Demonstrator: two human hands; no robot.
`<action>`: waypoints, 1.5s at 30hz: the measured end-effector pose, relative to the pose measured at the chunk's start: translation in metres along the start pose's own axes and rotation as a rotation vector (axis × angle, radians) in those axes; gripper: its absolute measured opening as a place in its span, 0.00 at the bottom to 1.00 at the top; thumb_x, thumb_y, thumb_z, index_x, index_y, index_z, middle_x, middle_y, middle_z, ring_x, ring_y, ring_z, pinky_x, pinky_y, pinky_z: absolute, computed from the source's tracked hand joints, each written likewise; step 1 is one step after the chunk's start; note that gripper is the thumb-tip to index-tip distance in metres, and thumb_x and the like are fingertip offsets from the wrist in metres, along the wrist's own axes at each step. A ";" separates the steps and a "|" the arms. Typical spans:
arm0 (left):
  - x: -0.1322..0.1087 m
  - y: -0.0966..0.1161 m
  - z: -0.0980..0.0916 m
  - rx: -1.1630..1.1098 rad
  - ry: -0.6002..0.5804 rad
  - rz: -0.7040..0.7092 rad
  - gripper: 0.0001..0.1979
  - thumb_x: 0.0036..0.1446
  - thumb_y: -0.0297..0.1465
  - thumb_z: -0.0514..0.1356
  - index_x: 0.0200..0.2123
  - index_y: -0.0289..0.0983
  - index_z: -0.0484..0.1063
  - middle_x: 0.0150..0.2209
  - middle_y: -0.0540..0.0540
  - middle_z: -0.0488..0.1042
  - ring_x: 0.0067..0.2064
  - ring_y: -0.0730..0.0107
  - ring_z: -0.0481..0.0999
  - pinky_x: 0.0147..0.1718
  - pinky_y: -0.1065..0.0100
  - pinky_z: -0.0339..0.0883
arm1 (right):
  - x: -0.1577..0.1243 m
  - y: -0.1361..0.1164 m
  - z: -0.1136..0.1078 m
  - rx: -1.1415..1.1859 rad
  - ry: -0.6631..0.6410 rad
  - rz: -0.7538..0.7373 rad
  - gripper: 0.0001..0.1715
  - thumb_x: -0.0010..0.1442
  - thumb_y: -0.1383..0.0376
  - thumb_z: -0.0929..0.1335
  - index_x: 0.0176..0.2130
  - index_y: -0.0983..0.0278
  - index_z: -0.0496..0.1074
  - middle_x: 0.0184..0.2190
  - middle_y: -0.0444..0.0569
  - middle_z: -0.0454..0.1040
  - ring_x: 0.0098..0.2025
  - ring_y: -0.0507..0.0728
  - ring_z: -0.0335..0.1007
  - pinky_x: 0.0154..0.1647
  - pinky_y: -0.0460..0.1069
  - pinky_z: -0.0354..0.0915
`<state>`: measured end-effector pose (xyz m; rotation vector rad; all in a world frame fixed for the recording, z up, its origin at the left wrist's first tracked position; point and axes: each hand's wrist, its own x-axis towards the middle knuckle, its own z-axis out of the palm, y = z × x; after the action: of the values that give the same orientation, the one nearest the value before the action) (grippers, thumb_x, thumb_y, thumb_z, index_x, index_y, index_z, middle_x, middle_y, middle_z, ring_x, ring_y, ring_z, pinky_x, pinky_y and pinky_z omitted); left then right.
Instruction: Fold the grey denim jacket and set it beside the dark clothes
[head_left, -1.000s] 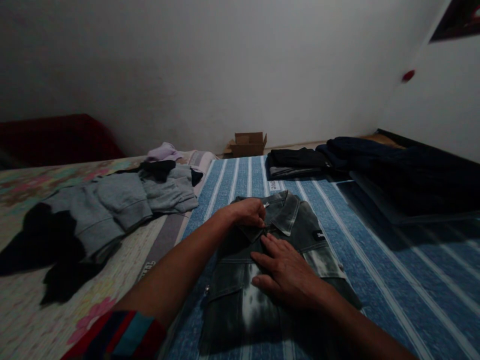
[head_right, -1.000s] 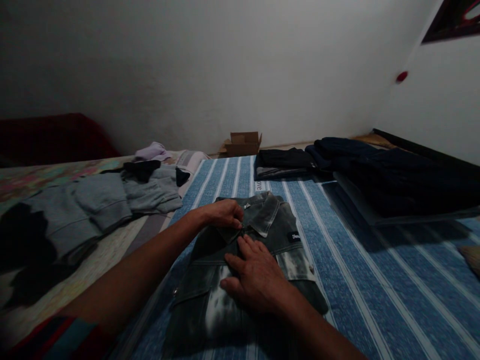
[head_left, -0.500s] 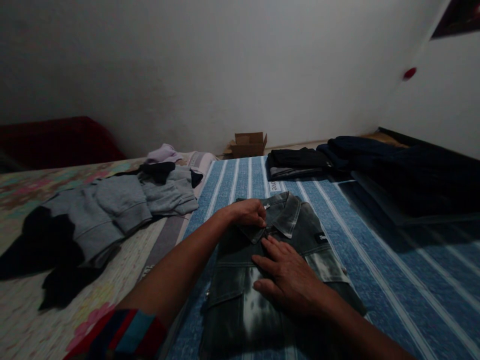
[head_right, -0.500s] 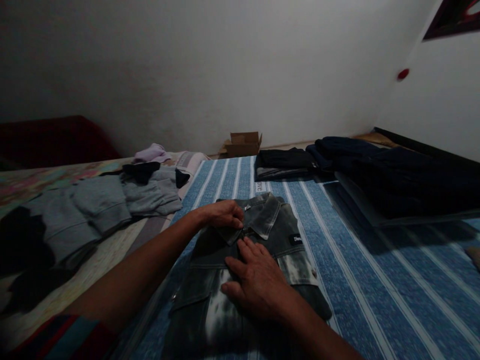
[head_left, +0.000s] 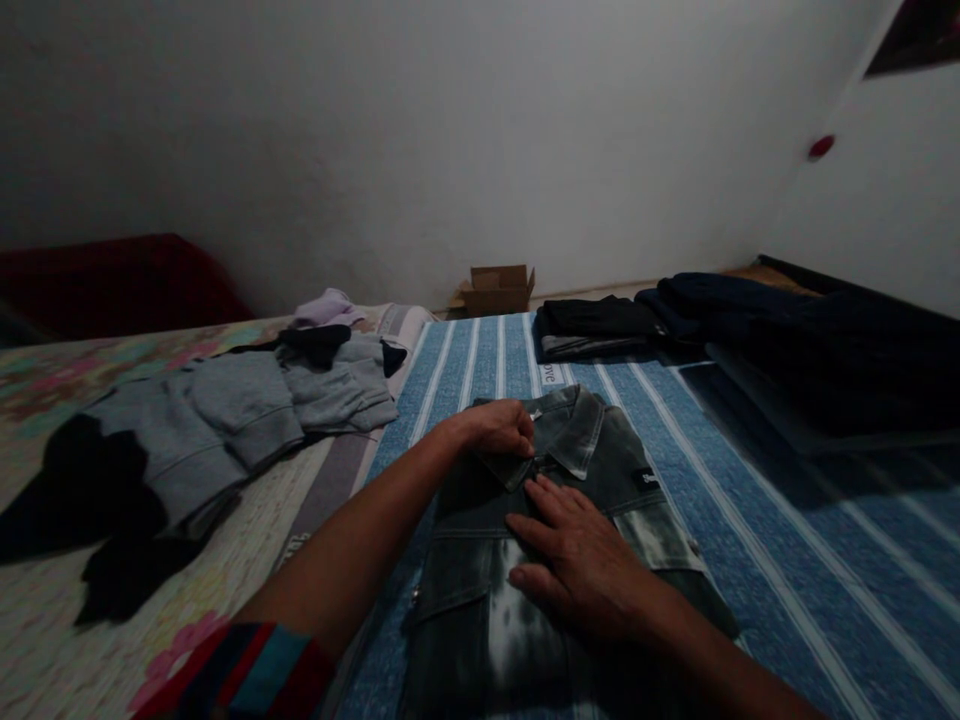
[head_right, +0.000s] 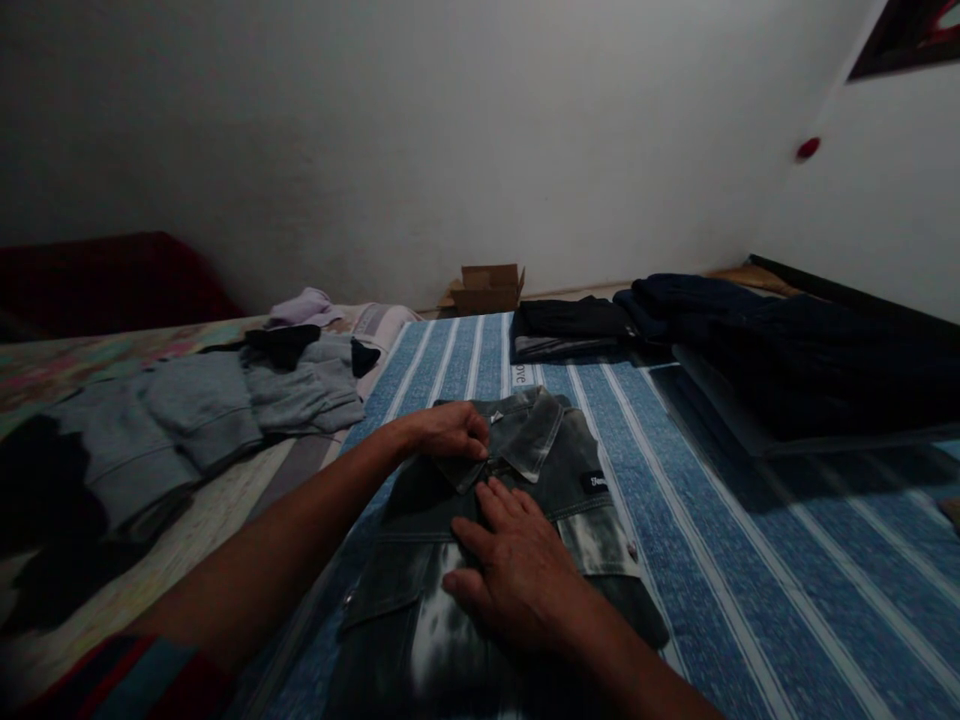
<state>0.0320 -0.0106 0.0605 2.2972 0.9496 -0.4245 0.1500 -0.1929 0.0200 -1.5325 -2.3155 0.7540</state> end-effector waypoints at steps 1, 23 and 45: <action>0.000 0.000 0.001 0.008 0.008 0.003 0.06 0.49 0.31 0.60 0.26 0.35 0.75 0.21 0.54 0.70 0.26 0.72 0.68 0.26 0.73 0.58 | 0.000 0.000 0.000 0.001 0.002 0.000 0.33 0.64 0.47 0.60 0.62 0.58 0.62 0.67 0.61 0.48 0.69 0.65 0.37 0.65 0.61 0.40; -0.001 0.013 0.004 0.125 0.026 0.029 0.06 0.49 0.33 0.65 0.26 0.35 0.78 0.20 0.54 0.72 0.26 0.74 0.68 0.25 0.74 0.56 | 0.000 -0.001 0.002 -0.003 0.100 -0.052 0.23 0.63 0.53 0.63 0.54 0.61 0.69 0.62 0.58 0.59 0.66 0.65 0.48 0.63 0.60 0.46; 0.007 0.005 0.001 0.065 -0.022 0.010 0.07 0.46 0.34 0.65 0.28 0.35 0.78 0.21 0.53 0.72 0.27 0.72 0.69 0.27 0.73 0.59 | 0.042 -0.009 -0.010 -0.313 0.164 0.474 0.18 0.62 0.71 0.59 0.40 0.68 0.76 0.38 0.60 0.76 0.40 0.63 0.76 0.33 0.51 0.64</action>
<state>0.0404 -0.0105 0.0583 2.3496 0.9262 -0.4813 0.1303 -0.1545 0.0302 -2.2330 -2.0398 0.3464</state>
